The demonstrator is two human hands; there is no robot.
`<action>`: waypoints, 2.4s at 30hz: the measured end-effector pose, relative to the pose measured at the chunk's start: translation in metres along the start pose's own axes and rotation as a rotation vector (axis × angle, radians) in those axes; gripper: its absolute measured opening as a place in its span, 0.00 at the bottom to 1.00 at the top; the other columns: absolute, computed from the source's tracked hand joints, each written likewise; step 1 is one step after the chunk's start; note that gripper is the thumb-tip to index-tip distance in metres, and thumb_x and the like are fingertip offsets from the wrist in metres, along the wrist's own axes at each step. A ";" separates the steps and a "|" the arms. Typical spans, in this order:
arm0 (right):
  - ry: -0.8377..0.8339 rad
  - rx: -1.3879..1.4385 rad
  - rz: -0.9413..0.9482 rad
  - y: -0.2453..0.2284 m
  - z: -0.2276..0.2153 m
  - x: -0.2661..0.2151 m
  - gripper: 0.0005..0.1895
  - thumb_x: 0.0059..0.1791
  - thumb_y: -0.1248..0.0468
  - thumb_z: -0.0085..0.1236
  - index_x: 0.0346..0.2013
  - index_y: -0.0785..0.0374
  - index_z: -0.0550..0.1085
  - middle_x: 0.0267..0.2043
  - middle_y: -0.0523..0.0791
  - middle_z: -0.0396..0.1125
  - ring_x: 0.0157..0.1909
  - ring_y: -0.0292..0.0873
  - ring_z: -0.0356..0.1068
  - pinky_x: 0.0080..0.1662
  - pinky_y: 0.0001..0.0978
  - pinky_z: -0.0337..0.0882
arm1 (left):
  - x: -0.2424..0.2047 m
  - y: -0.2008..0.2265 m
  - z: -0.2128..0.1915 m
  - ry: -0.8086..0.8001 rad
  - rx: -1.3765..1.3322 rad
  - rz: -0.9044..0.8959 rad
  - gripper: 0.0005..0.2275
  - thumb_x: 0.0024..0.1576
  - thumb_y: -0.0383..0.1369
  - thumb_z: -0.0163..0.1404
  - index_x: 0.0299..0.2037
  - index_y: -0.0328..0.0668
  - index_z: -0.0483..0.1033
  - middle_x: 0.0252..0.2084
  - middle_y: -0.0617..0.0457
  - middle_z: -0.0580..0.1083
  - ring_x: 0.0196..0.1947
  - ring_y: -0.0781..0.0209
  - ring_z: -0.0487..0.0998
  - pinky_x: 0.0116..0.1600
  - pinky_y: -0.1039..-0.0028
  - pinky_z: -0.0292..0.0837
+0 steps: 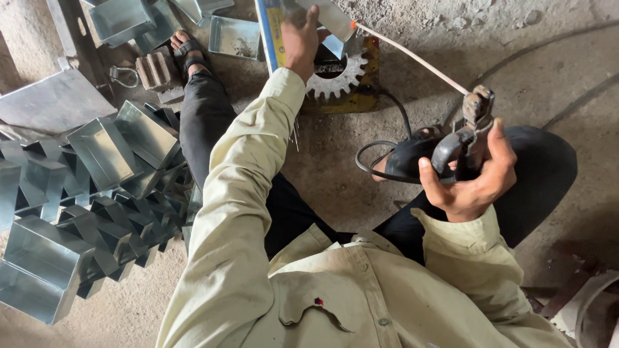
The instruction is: The person sits on the floor and welds the seams of rectangular metal boxes using a welding torch. They pick up each box from a pile, place it on a gear-shaped jig, weld the edges, and then set the finished box aside.
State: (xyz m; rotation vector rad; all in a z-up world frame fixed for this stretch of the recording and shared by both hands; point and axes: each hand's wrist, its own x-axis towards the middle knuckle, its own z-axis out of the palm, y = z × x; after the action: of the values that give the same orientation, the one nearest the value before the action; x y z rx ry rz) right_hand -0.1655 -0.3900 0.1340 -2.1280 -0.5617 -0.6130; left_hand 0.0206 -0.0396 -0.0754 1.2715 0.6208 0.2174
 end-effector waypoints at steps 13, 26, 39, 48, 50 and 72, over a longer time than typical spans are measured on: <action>-0.021 0.062 0.024 -0.001 -0.002 0.003 0.50 0.47 0.53 0.72 0.73 0.73 0.55 0.60 0.56 0.65 0.49 0.48 0.72 0.51 0.36 0.74 | 0.013 -0.030 0.005 0.082 -0.153 -0.029 0.30 0.62 0.31 0.52 0.69 0.38 0.45 0.62 0.33 0.67 0.59 0.47 0.73 0.64 0.62 0.69; 0.003 -0.057 0.005 -0.003 0.025 -0.010 0.52 0.46 0.54 0.74 0.73 0.74 0.54 0.63 0.58 0.59 0.56 0.55 0.71 0.57 0.41 0.77 | -0.010 0.010 -0.001 -0.031 0.115 0.134 0.18 0.62 0.41 0.50 0.53 0.33 0.69 0.42 0.43 0.85 0.34 0.54 0.88 0.36 0.67 0.87; -0.040 -0.139 -0.083 -0.009 0.030 0.002 0.52 0.42 0.56 0.74 0.71 0.73 0.54 0.63 0.57 0.60 0.55 0.56 0.71 0.54 0.46 0.77 | 0.010 -0.019 -0.003 -0.006 0.048 0.071 0.18 0.62 0.39 0.50 0.57 0.35 0.70 0.43 0.46 0.82 0.29 0.57 0.88 0.32 0.68 0.84; 0.018 0.080 0.083 -0.005 0.028 -0.011 0.50 0.50 0.53 0.74 0.73 0.76 0.53 0.66 0.60 0.57 0.58 0.53 0.71 0.55 0.37 0.79 | -0.003 -0.010 -0.003 -0.047 0.057 0.198 0.16 0.64 0.41 0.51 0.57 0.41 0.72 0.38 0.48 0.85 0.25 0.64 0.81 0.29 0.74 0.76; 0.013 -0.034 0.029 -0.007 0.028 -0.008 0.51 0.45 0.55 0.74 0.72 0.75 0.55 0.64 0.59 0.59 0.57 0.54 0.71 0.55 0.41 0.77 | -0.005 -0.008 -0.003 -0.041 0.041 0.188 0.16 0.64 0.41 0.51 0.55 0.40 0.73 0.39 0.47 0.85 0.26 0.63 0.82 0.29 0.75 0.75; -0.021 0.008 -0.045 -0.010 0.030 0.003 0.48 0.47 0.61 0.72 0.73 0.74 0.54 0.63 0.58 0.58 0.50 0.53 0.75 0.47 0.37 0.83 | 0.005 -0.022 -0.004 -0.042 0.144 0.284 0.19 0.64 0.46 0.48 0.55 0.40 0.74 0.43 0.47 0.84 0.34 0.64 0.86 0.35 0.73 0.84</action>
State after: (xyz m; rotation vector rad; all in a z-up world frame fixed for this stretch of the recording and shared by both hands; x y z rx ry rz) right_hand -0.1620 -0.3599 0.1255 -2.1219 -0.6236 -0.6129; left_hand 0.0188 -0.0405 -0.0983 1.4991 0.4235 0.3849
